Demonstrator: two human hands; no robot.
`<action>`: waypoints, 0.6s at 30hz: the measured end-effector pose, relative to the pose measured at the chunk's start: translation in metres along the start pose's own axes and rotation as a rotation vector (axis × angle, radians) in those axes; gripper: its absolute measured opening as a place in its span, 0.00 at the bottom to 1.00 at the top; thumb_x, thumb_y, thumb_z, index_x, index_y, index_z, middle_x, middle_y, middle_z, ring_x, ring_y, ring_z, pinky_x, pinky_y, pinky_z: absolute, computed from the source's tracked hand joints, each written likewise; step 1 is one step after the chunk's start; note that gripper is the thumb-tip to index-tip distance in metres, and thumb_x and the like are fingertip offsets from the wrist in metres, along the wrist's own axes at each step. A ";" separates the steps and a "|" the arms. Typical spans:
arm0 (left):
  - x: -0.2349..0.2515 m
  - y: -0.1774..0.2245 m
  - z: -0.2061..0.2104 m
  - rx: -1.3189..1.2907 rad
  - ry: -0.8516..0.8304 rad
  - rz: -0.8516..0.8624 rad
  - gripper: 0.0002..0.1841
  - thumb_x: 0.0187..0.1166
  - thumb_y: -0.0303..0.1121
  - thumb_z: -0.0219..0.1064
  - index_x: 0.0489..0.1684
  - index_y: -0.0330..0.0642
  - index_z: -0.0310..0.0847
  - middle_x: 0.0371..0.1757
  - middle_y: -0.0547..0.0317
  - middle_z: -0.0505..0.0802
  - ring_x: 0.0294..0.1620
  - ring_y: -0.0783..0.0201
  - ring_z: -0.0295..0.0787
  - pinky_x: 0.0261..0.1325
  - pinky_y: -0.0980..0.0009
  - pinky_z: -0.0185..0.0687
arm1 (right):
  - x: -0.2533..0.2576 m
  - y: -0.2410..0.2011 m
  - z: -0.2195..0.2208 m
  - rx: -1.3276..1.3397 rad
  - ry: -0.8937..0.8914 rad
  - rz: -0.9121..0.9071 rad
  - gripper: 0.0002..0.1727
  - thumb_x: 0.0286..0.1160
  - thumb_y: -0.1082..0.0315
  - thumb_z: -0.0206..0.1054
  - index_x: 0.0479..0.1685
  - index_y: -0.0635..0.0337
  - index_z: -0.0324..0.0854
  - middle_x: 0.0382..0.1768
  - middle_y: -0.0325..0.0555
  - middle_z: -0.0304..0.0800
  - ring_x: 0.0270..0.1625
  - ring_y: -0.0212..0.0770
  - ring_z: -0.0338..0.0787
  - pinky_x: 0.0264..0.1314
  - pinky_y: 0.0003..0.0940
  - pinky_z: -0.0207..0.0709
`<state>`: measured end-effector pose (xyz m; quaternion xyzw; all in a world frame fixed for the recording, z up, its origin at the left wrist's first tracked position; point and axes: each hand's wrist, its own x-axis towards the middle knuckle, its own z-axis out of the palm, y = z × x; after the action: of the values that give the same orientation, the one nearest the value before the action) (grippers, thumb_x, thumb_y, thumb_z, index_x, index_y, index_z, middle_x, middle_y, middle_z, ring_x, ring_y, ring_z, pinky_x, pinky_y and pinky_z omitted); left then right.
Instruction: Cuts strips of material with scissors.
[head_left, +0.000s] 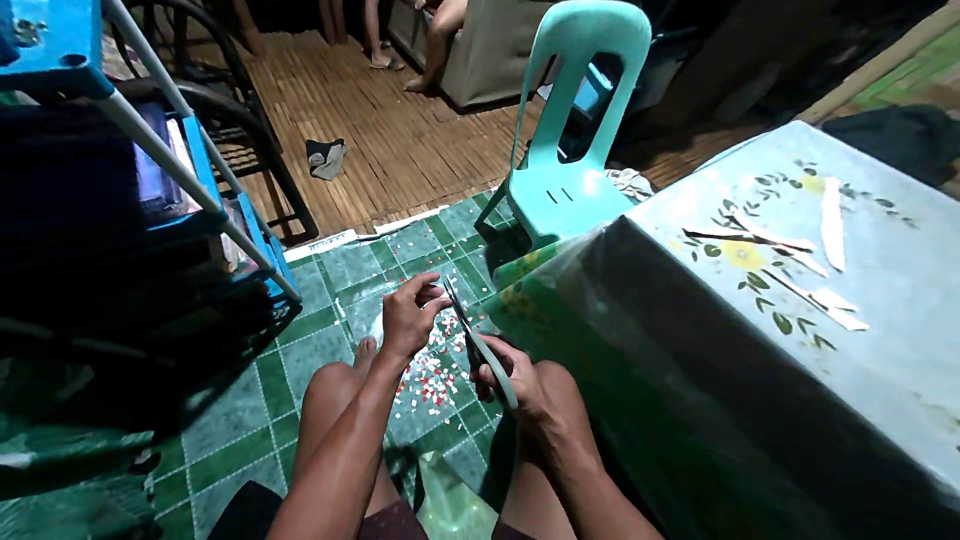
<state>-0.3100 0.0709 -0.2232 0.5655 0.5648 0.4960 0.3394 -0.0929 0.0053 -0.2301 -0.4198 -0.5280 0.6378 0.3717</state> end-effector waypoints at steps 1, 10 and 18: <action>-0.001 0.000 0.000 -0.006 -0.010 0.018 0.22 0.67 0.30 0.83 0.62 0.44 0.88 0.44 0.63 0.98 0.43 0.71 0.96 0.53 0.68 0.94 | 0.000 0.000 0.000 0.010 -0.011 0.003 0.47 0.64 0.43 0.79 0.81 0.64 0.71 0.37 0.48 0.91 0.28 0.40 0.90 0.28 0.35 0.88; 0.000 -0.006 -0.005 0.037 -0.021 0.175 0.30 0.63 0.30 0.86 0.69 0.44 0.84 0.48 0.59 0.96 0.43 0.68 0.96 0.52 0.66 0.95 | -0.003 -0.008 0.000 0.036 -0.019 0.086 0.42 0.68 0.47 0.78 0.79 0.62 0.74 0.33 0.49 0.90 0.25 0.39 0.88 0.25 0.34 0.86; 0.001 -0.008 -0.012 0.205 -0.076 0.118 0.11 0.77 0.41 0.76 0.49 0.46 0.93 0.44 0.62 0.95 0.39 0.70 0.93 0.49 0.66 0.92 | 0.000 -0.006 0.001 0.028 0.047 0.074 0.37 0.72 0.54 0.76 0.80 0.62 0.74 0.34 0.49 0.91 0.26 0.39 0.89 0.26 0.35 0.88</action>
<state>-0.3239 0.0706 -0.2274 0.6480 0.5648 0.4331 0.2713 -0.0937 0.0059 -0.2244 -0.4487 -0.4942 0.6485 0.3659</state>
